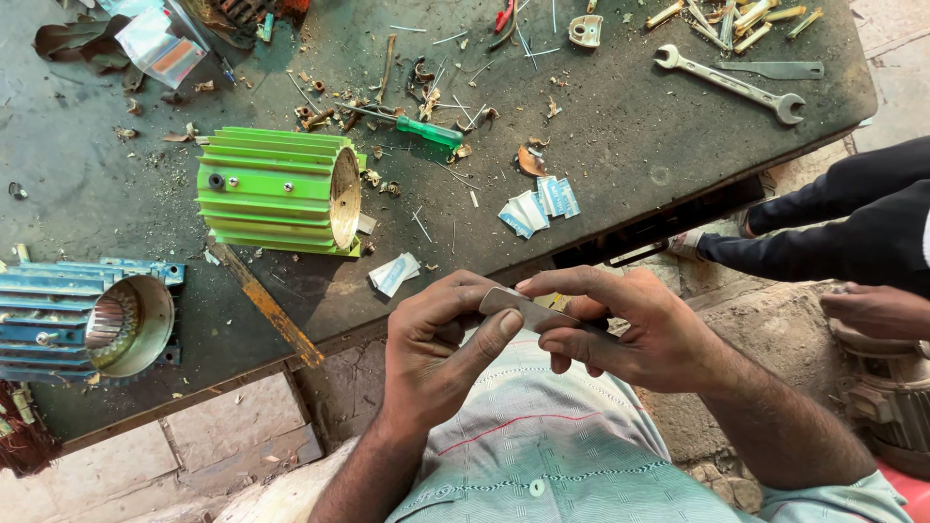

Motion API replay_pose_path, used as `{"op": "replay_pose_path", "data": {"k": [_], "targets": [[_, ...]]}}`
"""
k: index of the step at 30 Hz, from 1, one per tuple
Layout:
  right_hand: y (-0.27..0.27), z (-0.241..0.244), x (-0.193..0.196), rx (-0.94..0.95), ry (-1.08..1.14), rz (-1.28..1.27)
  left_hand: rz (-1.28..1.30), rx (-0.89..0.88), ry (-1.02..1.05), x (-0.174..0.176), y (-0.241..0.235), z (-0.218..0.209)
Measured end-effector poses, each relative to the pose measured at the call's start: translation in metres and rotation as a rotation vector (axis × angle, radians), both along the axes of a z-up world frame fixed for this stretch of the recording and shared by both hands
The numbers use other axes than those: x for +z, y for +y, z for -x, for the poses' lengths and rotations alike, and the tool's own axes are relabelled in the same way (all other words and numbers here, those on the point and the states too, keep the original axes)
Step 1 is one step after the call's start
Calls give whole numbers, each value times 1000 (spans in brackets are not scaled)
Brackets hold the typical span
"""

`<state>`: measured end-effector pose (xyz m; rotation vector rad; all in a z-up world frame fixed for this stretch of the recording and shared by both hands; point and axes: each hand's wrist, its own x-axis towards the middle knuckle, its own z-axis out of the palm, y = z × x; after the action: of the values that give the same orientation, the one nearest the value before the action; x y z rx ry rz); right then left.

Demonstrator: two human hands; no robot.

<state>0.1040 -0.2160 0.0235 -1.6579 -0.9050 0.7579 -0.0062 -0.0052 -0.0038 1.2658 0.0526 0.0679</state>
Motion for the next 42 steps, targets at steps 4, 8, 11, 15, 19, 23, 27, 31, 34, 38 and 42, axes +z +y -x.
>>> {"op": "replay_pose_path", "data": {"k": [4,8,11,15,19,23,27,31,34,38,42], "targets": [[-1,2,2,-6,41,20,-15,-5,-9,0,0,2],[-2,4,1,1,38,15,-15,-7,-11,-1,-1,3],[-2,5,-1,14,49,8,-20,18,-27,-3,-3,5],[-3,3,-3,85,214,10,-12,66,-50,-7,-5,6],[-5,1,-8,198,407,55,-54,90,-36,-9,-5,7],[-9,2,-14,249,513,-27,-51,97,0,-9,-6,8],[-11,7,-15,261,58,-91,-77,84,-22,-6,-8,9],[-13,12,-9,243,-405,185,-142,105,-13,-1,-11,8],[-14,12,-2,246,-762,243,-128,74,28,6,-11,7],[-18,15,6,252,-860,248,21,-89,158,21,3,10],[-23,20,-3,188,-885,218,-191,-147,137,24,8,5]]}}
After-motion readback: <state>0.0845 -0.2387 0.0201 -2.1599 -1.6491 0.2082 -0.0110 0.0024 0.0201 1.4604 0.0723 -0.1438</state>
